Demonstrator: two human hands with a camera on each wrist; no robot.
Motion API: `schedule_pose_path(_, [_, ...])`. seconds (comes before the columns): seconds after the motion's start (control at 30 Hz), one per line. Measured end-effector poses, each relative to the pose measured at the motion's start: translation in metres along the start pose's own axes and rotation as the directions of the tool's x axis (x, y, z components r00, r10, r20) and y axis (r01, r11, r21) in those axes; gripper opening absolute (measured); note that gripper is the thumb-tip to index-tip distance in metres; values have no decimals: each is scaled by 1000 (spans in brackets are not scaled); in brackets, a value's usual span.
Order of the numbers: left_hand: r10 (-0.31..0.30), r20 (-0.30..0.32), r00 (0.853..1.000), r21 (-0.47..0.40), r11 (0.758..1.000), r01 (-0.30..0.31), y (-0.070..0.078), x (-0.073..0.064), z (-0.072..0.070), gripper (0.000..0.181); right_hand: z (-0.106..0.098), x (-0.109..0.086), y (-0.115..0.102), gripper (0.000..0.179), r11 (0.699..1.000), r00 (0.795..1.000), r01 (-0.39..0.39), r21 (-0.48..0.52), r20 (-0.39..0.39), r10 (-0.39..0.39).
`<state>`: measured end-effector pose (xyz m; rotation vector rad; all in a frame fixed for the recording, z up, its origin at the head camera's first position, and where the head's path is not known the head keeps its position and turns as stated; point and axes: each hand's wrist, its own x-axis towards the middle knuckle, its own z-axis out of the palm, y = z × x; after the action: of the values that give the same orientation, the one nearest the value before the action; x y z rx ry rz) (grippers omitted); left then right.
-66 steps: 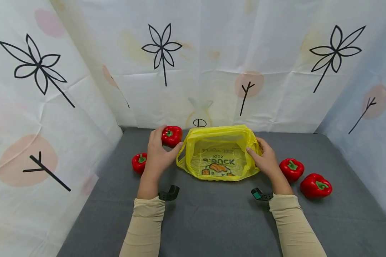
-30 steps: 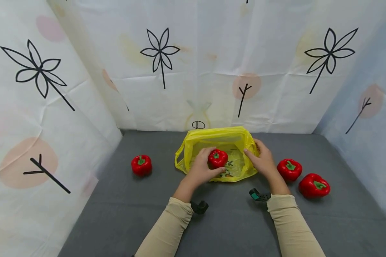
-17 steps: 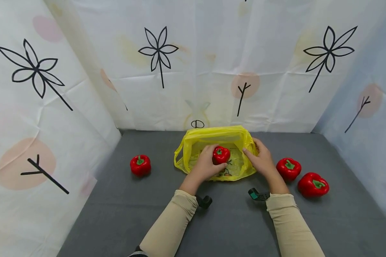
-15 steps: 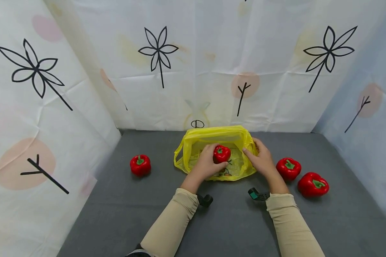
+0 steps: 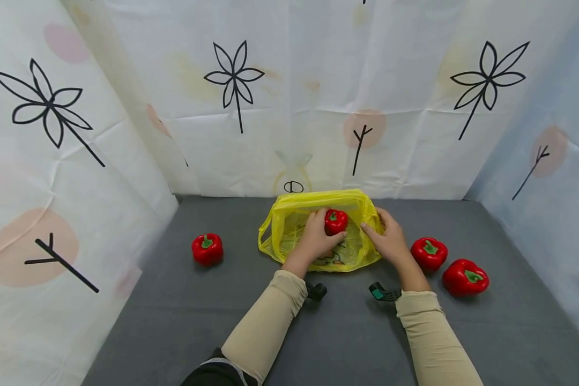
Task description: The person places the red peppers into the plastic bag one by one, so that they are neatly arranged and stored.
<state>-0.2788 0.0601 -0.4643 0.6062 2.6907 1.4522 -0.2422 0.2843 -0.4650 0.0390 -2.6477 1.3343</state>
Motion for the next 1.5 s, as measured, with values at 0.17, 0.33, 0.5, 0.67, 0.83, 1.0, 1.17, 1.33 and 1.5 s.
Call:
schedule_pose_path(0.17, [5,-20,1000,13,1000,-5,1,0,1,79,1,1,-1,69,1000,1000,8,-6,-2,-8])
schedule_pose_path(0.33, [4,-31,1000,16,1000,-4,-1,-2,2,84,2,0,-1,69,1000,1000,6,-10,-2,-6])
schedule_pose_path(0.5, [1,-42,999,6,1000,-1,-2,-6,0,86,1,0,0,69,1000,1000,10,-3,1,-10])
schedule_pose_path(0.67, [-5,-53,999,25,1000,6,-3,-19,-6,89,1,-2,3,68,1000,1000,1,2,-4,-1])
schedule_pose_path(0.83, [62,-71,996,30,998,-60,1,-47,-22,84,1,-3,1,71,1000,1000,-10,4,6,10])
schedule_pose_path(1.0, [140,-84,987,74,988,-134,8,-74,-49,79,-1,-2,-1,72,1000,1000,-9,3,10,9])
schedule_pose_path(1.17, [239,-153,959,137,966,-218,3,-96,-84,75,-1,-1,-1,70,1000,1000,-2,16,15,1])
schedule_pose_path(1.33, [282,-252,926,209,950,-232,-15,-115,-121,75,0,-1,0,70,1000,1000,1,15,12,-1])
schedule_pose_path(1.5, [284,-365,887,245,948,-203,-31,-130,-155,73,-1,-1,0,71,1000,1000,-5,17,17,5])
